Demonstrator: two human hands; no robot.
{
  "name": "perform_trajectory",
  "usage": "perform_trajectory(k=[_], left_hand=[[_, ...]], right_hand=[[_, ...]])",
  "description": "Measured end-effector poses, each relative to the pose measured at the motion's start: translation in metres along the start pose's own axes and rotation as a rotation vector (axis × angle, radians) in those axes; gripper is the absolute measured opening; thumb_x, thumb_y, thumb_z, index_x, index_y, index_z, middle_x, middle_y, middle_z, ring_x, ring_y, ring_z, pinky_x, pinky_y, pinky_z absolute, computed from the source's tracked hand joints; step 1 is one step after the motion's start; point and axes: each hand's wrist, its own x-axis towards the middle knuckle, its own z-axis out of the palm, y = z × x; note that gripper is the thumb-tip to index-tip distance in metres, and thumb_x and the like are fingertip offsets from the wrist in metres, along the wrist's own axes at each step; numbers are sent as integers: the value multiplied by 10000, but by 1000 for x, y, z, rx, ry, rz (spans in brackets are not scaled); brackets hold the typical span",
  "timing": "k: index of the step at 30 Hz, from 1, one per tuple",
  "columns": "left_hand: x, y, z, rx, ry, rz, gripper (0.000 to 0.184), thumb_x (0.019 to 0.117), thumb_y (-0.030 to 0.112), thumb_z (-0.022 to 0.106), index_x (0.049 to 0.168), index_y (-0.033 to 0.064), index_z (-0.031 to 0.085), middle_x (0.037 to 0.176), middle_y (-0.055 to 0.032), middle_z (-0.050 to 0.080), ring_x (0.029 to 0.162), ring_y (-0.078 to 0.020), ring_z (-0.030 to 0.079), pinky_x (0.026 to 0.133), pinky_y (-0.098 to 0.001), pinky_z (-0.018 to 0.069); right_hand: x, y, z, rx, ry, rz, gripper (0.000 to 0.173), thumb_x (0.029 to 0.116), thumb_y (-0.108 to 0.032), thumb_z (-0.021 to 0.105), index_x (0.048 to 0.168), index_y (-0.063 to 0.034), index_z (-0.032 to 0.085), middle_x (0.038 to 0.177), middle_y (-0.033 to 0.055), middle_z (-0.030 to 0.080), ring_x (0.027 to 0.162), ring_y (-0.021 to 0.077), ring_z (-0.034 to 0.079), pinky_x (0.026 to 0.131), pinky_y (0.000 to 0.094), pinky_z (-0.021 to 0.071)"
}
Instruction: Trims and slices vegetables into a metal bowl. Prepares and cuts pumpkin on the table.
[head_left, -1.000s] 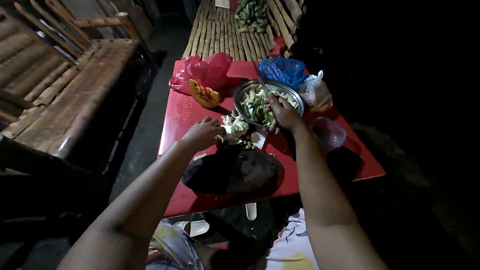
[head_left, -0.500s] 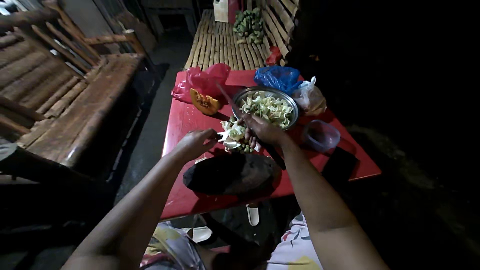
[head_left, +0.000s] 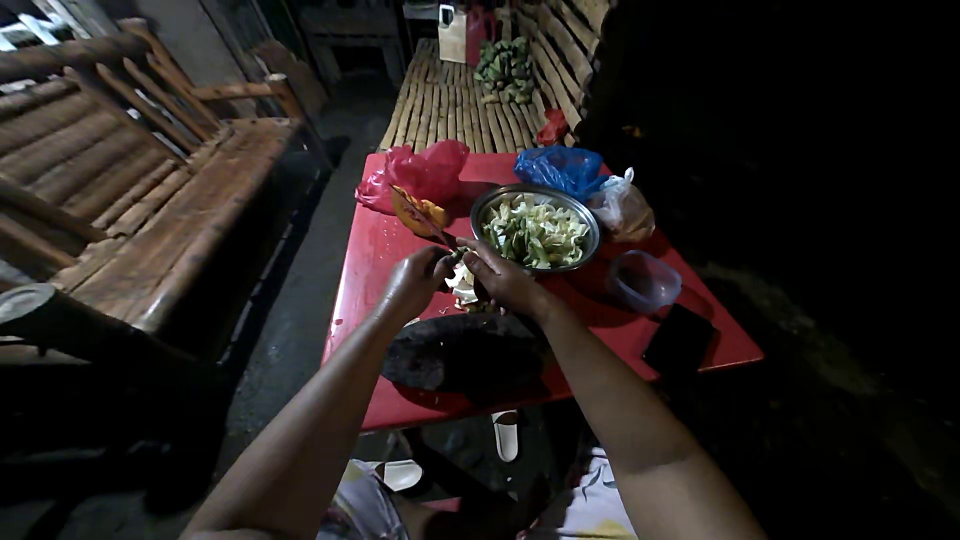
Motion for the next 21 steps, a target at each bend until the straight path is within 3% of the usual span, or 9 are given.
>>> perform_trajectory(k=[2, 4, 6, 10, 12, 14, 17, 19, 21], left_hand=[[0, 1, 1, 11, -2, 13, 258, 1099, 195, 498, 1200, 12, 649, 943, -96, 709, 782, -162, 696, 778, -383, 594], [-2, 2, 3, 14, -17, 32, 257, 1094, 193, 510, 1199, 6, 652, 946, -95, 715, 799, -165, 701, 793, -386, 594], [-4, 3, 7, 2, -41, 50, 239, 1090, 178, 513, 1187, 13, 657, 958, -84, 719, 813, -150, 711, 800, -373, 604], [-9, 4, 5, -119, -41, -23, 255, 1093, 184, 513, 1202, -3, 647, 1000, -100, 716, 842, -148, 724, 819, -354, 617], [-11, -5, 4, -326, 16, -81, 267, 1093, 191, 496, 1216, -2, 633, 996, -86, 697, 846, -128, 672, 800, -327, 577], [-12, -7, 2, -524, 87, -231, 290, 1096, 254, 494, 1243, 40, 625, 1036, -63, 680, 857, -118, 637, 770, -307, 541], [-7, -12, 4, -807, 169, -406, 280, 1108, 298, 458, 1263, 105, 588, 1063, -26, 663, 776, -83, 612, 666, -240, 513], [-1, -17, 7, -980, 186, -466, 277, 1121, 295, 414, 1247, 105, 571, 1031, -19, 660, 706, -60, 613, 609, -201, 523], [5, -16, 11, -1115, 174, -506, 260, 1124, 278, 395, 1212, 107, 570, 968, -7, 611, 710, -56, 597, 627, -187, 522]], right_hand=[[2, 5, 1, -33, 30, -61, 445, 1123, -409, 371, 1499, -194, 475, 961, 152, 684, 675, 249, 632, 617, 449, 543], [5, 8, 4, -79, 72, -99, 391, 1122, -392, 389, 1388, -144, 531, 807, 125, 630, 623, 247, 601, 602, 459, 531], [6, 4, 6, -102, 99, -85, 371, 1123, -379, 393, 1313, -100, 546, 817, 133, 635, 658, 265, 622, 623, 475, 538], [15, 11, 10, -1, 89, 98, 497, 1105, -507, 356, 1380, -114, 487, 717, 124, 588, 538, 240, 552, 529, 415, 494], [18, 10, 9, 37, 35, 215, 581, 1087, -561, 360, 1513, -166, 353, 808, 155, 630, 584, 256, 591, 567, 429, 529], [20, 7, 9, 53, 19, 286, 637, 1075, -575, 395, 1562, -186, 263, 908, 175, 664, 658, 286, 626, 603, 459, 537], [19, 2, 7, 83, 8, 340, 634, 1064, -612, 380, 1525, -203, 228, 846, 117, 674, 501, 215, 586, 453, 359, 512], [17, 0, 4, 99, 11, 339, 618, 1065, -618, 366, 1523, -220, 247, 816, 130, 668, 454, 202, 556, 423, 334, 488], [14, 1, 1, 116, 34, 282, 585, 1071, -604, 362, 1519, -234, 298, 772, 128, 651, 434, 192, 511, 402, 319, 443]])
